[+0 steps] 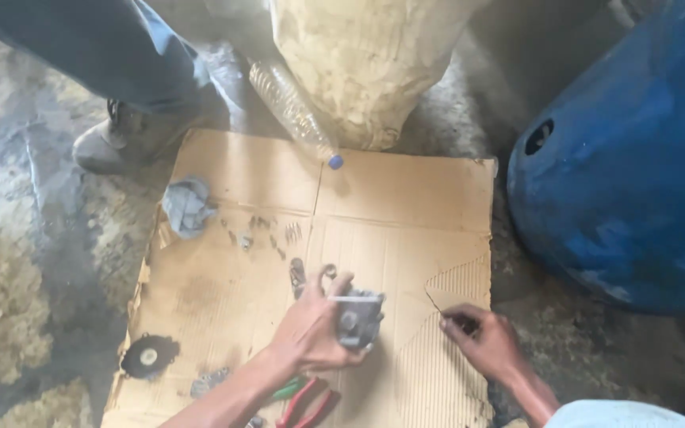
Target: The recorder is disassembling, cleaning, and reassembling a mechanical component, likely a carburetor, on a piece of cardboard on the floor.
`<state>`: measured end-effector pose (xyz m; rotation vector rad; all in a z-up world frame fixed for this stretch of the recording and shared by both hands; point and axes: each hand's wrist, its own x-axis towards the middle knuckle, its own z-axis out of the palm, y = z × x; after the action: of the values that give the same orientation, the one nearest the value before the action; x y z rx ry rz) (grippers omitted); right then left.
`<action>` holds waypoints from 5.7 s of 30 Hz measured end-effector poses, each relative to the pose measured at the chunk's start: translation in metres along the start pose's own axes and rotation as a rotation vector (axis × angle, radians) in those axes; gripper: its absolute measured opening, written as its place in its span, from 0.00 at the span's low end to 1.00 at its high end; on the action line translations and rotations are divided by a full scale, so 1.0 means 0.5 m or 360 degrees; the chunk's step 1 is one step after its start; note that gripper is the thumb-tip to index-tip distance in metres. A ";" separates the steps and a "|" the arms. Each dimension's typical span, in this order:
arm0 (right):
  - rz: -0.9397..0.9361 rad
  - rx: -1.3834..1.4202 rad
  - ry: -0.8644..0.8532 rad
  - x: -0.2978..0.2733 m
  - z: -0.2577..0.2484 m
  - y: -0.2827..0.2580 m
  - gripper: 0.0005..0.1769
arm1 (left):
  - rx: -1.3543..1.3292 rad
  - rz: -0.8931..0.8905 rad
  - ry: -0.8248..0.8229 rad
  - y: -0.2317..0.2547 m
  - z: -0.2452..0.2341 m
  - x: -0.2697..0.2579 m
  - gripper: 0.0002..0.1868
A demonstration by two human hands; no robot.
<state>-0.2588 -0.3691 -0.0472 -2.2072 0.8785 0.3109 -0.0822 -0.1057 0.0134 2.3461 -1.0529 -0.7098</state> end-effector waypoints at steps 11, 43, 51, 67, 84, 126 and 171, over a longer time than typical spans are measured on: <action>-0.0147 0.0043 0.0148 0.043 0.058 0.082 0.17 | 0.0050 -0.0076 -0.0068 0.020 0.026 0.013 0.71; 0.0032 -0.0067 0.0426 -0.291 0.220 -0.339 0.46 | -0.0229 0.0119 -0.0181 -0.138 -0.003 -0.071 0.46; -0.0039 -0.0137 0.0290 -0.235 0.104 -0.194 0.19 | -0.0013 0.0216 -0.0450 -0.195 -0.107 -0.076 0.29; -0.1659 -0.1641 -0.0677 0.019 -0.042 -0.438 0.39 | 0.0263 -0.0093 -0.0695 -0.054 -0.093 -0.024 0.59; -0.0609 -0.1139 -0.1110 -0.131 -0.033 -0.380 0.33 | 0.0190 0.0017 -0.0416 -0.075 -0.025 -0.033 0.60; -0.0782 -0.1530 -0.0476 0.003 -0.058 -0.339 0.13 | 0.0098 -0.0039 -0.0399 -0.077 -0.028 -0.036 0.45; -0.0588 -0.1648 -0.0527 -0.038 -0.061 -0.422 0.40 | 0.0033 0.0038 -0.0327 -0.095 -0.020 -0.031 0.49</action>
<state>-0.1318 -0.2753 0.0974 -3.0287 0.0666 1.0940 -0.0595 -0.0635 -0.0033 2.3111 -1.1773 -0.9510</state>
